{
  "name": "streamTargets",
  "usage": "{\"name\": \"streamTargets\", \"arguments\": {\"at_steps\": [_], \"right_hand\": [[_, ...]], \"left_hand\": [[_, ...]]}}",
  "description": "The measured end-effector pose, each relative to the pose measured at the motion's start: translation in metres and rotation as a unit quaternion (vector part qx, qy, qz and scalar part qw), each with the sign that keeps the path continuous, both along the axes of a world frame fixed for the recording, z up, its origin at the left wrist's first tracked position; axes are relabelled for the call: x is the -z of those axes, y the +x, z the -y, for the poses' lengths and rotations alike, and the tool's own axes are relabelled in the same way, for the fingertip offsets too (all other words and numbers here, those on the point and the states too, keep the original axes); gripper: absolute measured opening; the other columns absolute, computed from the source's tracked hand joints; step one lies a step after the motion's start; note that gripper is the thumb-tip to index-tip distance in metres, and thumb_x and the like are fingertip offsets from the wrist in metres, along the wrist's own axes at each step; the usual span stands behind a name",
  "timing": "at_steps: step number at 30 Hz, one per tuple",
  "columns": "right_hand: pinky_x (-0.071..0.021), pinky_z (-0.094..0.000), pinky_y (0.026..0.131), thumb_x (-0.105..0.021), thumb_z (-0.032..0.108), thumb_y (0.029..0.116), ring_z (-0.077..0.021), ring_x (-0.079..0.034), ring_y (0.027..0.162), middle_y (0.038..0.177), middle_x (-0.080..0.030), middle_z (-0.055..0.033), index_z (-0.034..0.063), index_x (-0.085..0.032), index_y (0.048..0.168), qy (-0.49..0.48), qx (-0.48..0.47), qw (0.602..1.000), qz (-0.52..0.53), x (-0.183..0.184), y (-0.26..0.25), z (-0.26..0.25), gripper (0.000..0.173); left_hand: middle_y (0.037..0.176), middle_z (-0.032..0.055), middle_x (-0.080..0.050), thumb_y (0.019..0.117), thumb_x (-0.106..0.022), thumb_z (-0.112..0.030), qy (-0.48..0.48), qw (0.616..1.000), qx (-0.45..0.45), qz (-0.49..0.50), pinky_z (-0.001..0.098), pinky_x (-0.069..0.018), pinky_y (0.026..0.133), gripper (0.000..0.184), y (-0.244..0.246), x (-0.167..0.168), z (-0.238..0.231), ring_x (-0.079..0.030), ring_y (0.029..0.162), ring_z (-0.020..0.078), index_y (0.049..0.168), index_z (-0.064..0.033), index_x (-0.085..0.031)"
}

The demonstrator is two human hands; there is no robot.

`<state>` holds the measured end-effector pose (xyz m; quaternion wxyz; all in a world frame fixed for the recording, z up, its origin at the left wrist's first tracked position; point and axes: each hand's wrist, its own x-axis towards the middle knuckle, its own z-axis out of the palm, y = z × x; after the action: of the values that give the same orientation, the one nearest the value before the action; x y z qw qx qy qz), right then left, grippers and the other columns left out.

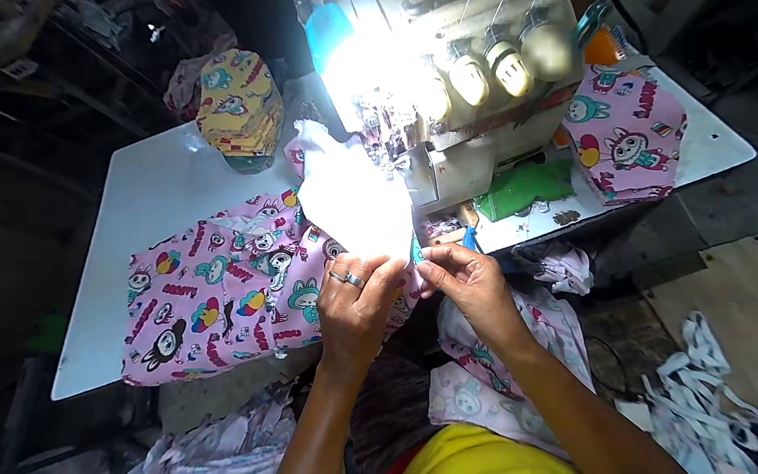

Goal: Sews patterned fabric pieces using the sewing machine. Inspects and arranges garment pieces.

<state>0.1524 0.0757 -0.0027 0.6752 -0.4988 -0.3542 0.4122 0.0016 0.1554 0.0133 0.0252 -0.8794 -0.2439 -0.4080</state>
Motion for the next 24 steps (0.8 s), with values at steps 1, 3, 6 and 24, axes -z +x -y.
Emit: {"name": "streamTargets", "arguments": {"at_steps": [1,3,6,24], "right_hand": [[-0.0617,-0.0227,0.068,-0.069,0.0,0.094,-0.0091,-0.07,0.07,0.086,-0.072,-0.0054,-0.001,-0.07,0.105,-0.001,0.001,1.0,-0.004,0.0,0.0,0.0,0.011],[-0.0616,-0.0227,0.068,-0.068,0.0,0.0943,-0.009,-0.07,0.071,0.085,-0.072,-0.005,-0.0005,-0.07,0.104,0.001,0.001,1.0,-0.005,0.002,-0.001,0.001,0.01],[-0.0624,-0.024,0.071,-0.067,-0.001,0.0948,-0.0102,-0.072,0.073,0.086,-0.073,-0.0061,-0.0024,-0.071,0.108,0.003,-0.002,1.0,-0.013,0.004,-0.001,0.002,0.014],[-0.061,-0.0244,0.07,-0.068,0.005,0.0941,-0.0097,-0.069,0.075,0.091,-0.071,-0.0051,0.001,-0.065,0.114,0.053,0.043,0.993,0.1,0.005,-0.001,0.003,0.02]], "left_hand": [[0.095,0.0099,-0.07,0.0941,-0.073,-0.011,-0.002,1.0,0.001,-0.001,0.03,-0.0494,0.082,0.006,0.0,-0.001,0.002,-0.064,0.092,0.0215,0.097,-0.0065,-0.077],[0.094,0.0093,-0.071,0.0935,-0.073,-0.01,-0.008,1.0,0.004,-0.005,0.0303,-0.0491,0.079,0.006,-0.001,-0.002,0.006,-0.064,0.09,0.0207,0.097,-0.0074,-0.077],[0.095,0.0098,-0.072,0.0936,-0.073,-0.009,-0.013,1.0,0.006,-0.007,0.0303,-0.0513,0.079,0.009,-0.003,0.0,0.011,-0.066,0.09,0.0206,0.1,-0.0082,-0.079],[0.14,0.0104,-0.062,0.1003,-0.065,-0.023,0.06,0.996,0.044,-0.049,0.0526,-0.025,0.121,0.022,0.002,0.03,-0.014,-0.05,0.14,0.0259,0.12,-0.0125,-0.064]]}}
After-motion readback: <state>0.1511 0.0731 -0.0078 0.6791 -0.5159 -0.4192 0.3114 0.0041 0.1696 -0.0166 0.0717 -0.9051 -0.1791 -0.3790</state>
